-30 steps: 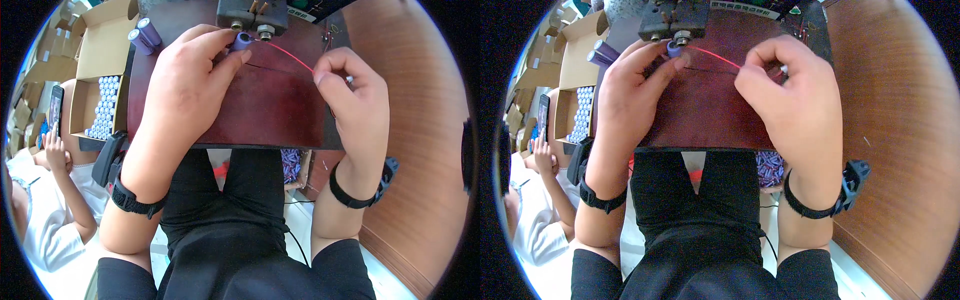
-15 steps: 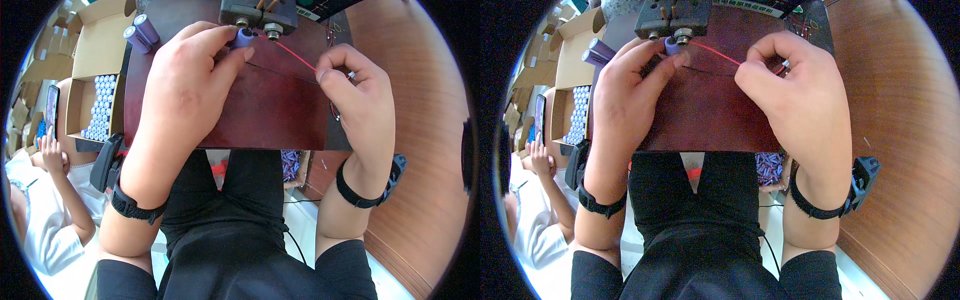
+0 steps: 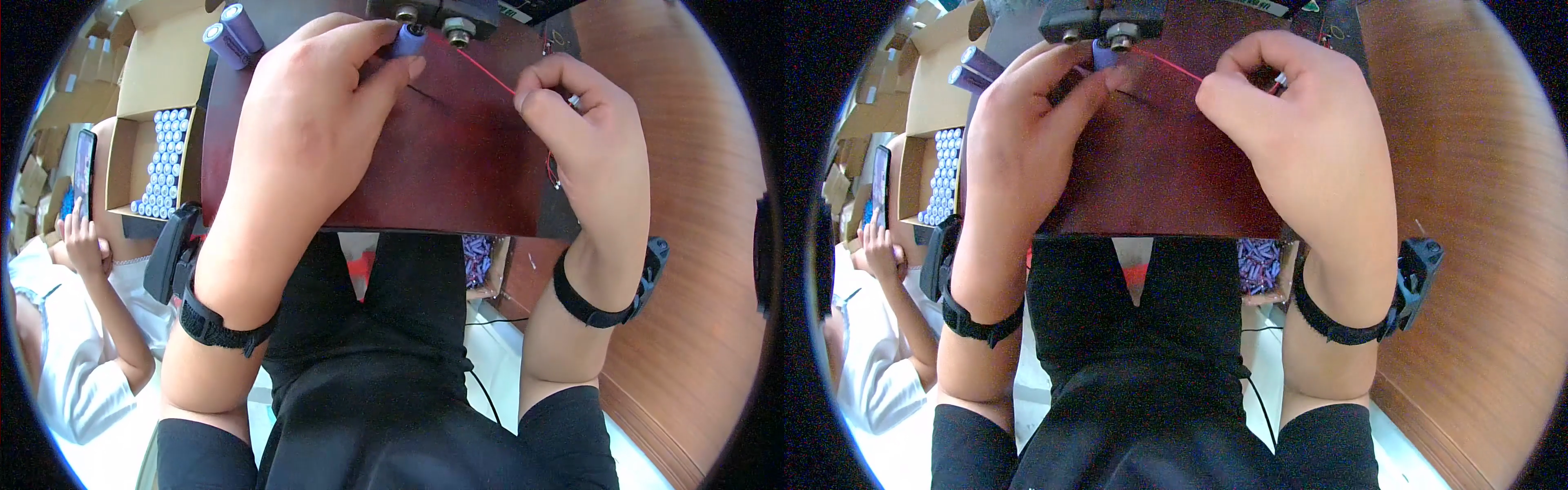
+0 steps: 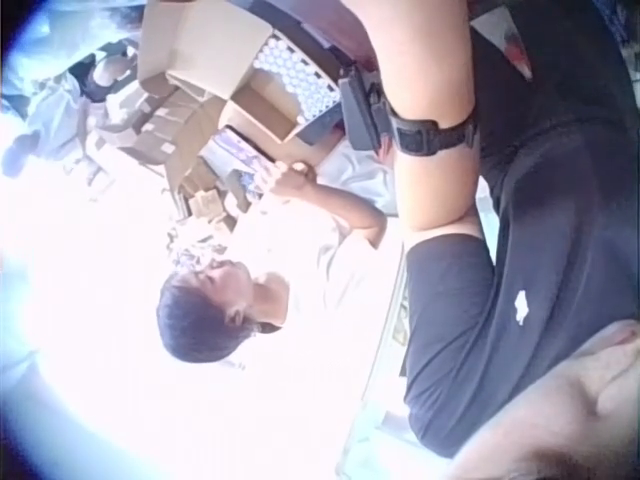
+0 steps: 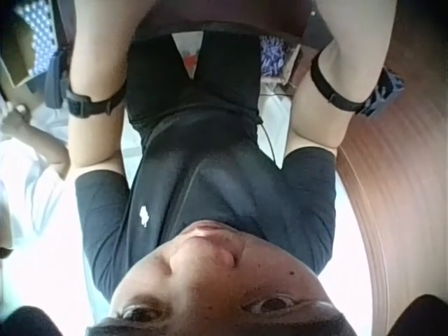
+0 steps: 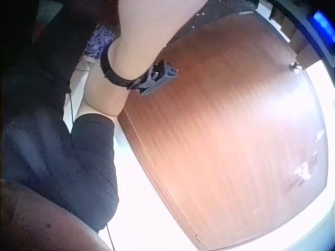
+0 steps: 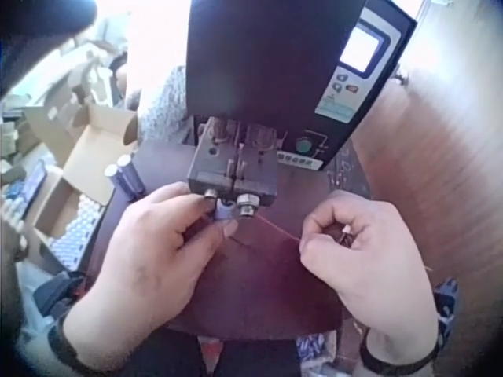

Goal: The person picks up a battery and a wire, positions them under the electrodes of a spot welder, and joins them. This process is repeated for several batteries and wires.

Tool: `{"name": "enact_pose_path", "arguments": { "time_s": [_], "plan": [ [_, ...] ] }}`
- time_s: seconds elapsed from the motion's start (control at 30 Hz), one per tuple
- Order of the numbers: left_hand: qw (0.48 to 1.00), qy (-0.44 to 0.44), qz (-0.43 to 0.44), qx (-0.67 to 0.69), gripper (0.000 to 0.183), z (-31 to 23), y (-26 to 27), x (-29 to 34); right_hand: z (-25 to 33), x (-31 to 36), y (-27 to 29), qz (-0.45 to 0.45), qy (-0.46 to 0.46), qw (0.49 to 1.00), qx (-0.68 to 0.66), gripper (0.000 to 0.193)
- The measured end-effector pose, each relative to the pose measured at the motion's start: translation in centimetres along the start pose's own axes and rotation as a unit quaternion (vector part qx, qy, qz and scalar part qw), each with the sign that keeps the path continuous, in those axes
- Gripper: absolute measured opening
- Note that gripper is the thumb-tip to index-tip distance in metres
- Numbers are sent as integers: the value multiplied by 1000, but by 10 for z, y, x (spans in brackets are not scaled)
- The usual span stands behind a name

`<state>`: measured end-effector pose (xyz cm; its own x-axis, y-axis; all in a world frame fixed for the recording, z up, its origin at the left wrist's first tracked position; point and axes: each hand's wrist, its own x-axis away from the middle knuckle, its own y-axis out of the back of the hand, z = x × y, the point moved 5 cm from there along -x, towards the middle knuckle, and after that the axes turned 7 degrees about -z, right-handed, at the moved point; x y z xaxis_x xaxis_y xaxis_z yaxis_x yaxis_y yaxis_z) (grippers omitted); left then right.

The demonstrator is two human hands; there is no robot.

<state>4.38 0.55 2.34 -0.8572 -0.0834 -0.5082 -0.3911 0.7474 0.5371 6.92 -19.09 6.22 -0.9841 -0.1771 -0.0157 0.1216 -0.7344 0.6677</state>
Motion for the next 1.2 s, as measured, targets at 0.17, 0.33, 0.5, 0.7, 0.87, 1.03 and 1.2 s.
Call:
{"name": "enact_pose_path", "arguments": {
  "time_s": [0.17, 0.33, 0.5, 0.7, 0.87, 1.03, 1.2],
  "plan": [
    [996, 78, 39, 11, 25, -1, -4, -1, 0, 1, 1, 0, -8, 1000, 4, 14],
    [999, 22, -1, 34, 25, 3, -4, 0, -9, 4, -4, -26, 14, 999, -42, 12],
    [999, 24, -5, 35, 26, 4, -4, 0, -10, 6, -7, -21, -15, 998, -64, 12],
    [1000, 9, -5, 22, 25, 8, 0, -1, -7, 7, -13, -55, 29, 998, -32, 15],
    [999, 30, -1, 14, 23, 0, 11, 5, -21, 20, -32, -105, 38, 988, -109, 11],
    [998, -1, -37, 59, 21, -19, 12, 7, -63, 20, -21, -130, 75, 981, -125, 15],
    [994, 41, -68, 78, 21, -14, 25, 29, -61, 8, -36, -91, 117, 985, -89, 18]
  ]
}}
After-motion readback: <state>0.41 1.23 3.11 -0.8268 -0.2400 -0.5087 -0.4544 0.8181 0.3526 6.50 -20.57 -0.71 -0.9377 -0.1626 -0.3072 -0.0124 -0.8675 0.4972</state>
